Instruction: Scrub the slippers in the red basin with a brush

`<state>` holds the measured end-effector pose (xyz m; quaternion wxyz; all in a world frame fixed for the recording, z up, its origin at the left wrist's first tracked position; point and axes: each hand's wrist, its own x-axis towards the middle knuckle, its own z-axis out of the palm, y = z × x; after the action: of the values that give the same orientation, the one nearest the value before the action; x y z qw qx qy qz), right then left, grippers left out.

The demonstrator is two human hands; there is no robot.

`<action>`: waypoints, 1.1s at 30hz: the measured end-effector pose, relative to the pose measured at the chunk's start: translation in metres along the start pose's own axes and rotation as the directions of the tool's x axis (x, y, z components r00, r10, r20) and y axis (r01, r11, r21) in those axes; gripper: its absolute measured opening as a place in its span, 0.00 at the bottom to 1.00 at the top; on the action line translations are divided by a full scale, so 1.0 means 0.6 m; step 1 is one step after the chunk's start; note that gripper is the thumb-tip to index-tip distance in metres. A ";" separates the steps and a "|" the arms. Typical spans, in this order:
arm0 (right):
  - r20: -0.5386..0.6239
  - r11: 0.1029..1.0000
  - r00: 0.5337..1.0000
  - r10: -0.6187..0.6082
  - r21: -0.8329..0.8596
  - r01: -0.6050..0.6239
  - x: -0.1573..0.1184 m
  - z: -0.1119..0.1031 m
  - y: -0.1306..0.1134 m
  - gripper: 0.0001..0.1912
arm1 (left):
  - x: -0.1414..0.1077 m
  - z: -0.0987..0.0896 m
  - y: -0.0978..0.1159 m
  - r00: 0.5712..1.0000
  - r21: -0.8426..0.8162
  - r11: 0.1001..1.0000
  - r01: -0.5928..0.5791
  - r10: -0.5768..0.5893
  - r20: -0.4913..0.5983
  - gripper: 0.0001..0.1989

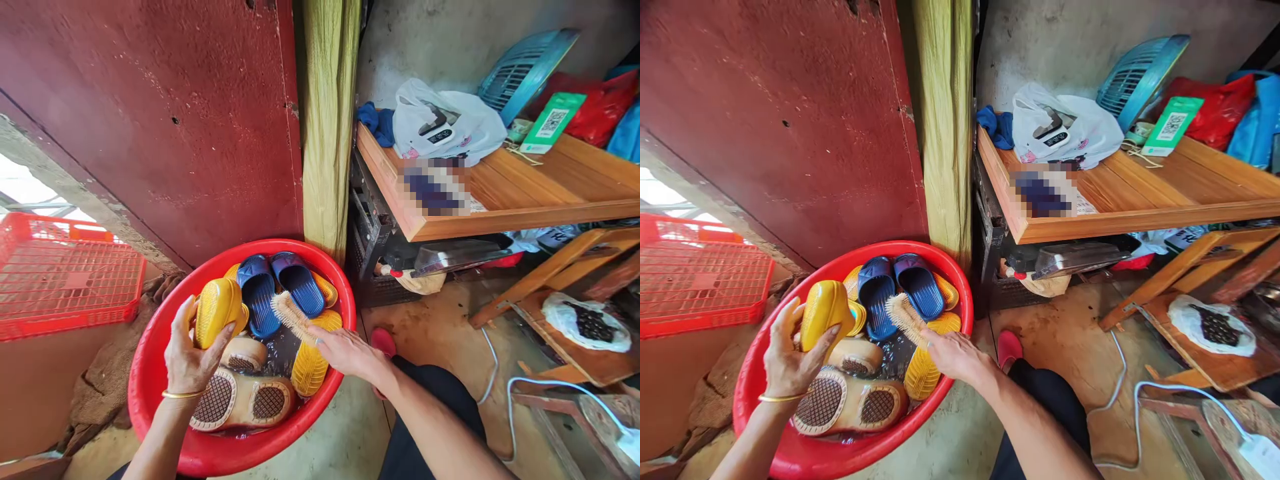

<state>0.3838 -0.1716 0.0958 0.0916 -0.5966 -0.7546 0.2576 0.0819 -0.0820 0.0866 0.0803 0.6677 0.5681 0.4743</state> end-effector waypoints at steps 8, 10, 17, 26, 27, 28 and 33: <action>0.005 0.998 0.999 -0.053 -0.037 0.054 0.022 0.000 -0.011 0.29 | 0.031 -0.031 -0.011 0.935 -0.031 0.950 0.312 -0.312 -0.169 0.30; 0.004 0.998 0.999 -0.043 -0.054 0.043 0.027 -0.003 -0.012 0.29 | 0.041 -0.033 -0.018 0.876 -0.094 0.888 0.450 -0.459 -0.147 0.28; -0.061 0.999 0.997 0.038 0.030 -0.036 0.030 -0.020 0.001 0.28 | 0.056 -0.028 -0.034 0.773 -0.089 0.768 0.634 -0.634 0.031 0.27; -0.111 0.994 0.989 0.100 0.065 -0.093 0.035 -0.013 0.026 0.28 | -0.076 0.093 0.012 0.927 -0.039 0.998 -0.049 0.060 0.371 0.27; -0.110 0.993 0.989 0.096 0.073 -0.089 0.037 -0.013 0.026 0.28 | -0.107 0.114 0.030 0.860 -0.063 0.995 -0.074 0.096 0.501 0.27; -0.109 0.993 0.990 0.091 0.081 -0.082 0.040 -0.012 0.025 0.28 | -0.135 0.133 0.046 0.785 -0.054 0.994 -0.099 0.111 0.609 0.28; -0.104 0.995 0.991 0.085 0.067 -0.078 0.055 -0.013 0.014 0.28 | -0.198 0.176 0.083 0.581 0.264 0.955 -0.138 -0.138 0.802 0.47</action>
<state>0.3857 -0.1371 0.0925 0.1401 -0.6368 -0.7150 0.2524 0.2036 -0.1524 -0.0024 0.2301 0.8142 0.5325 0.0243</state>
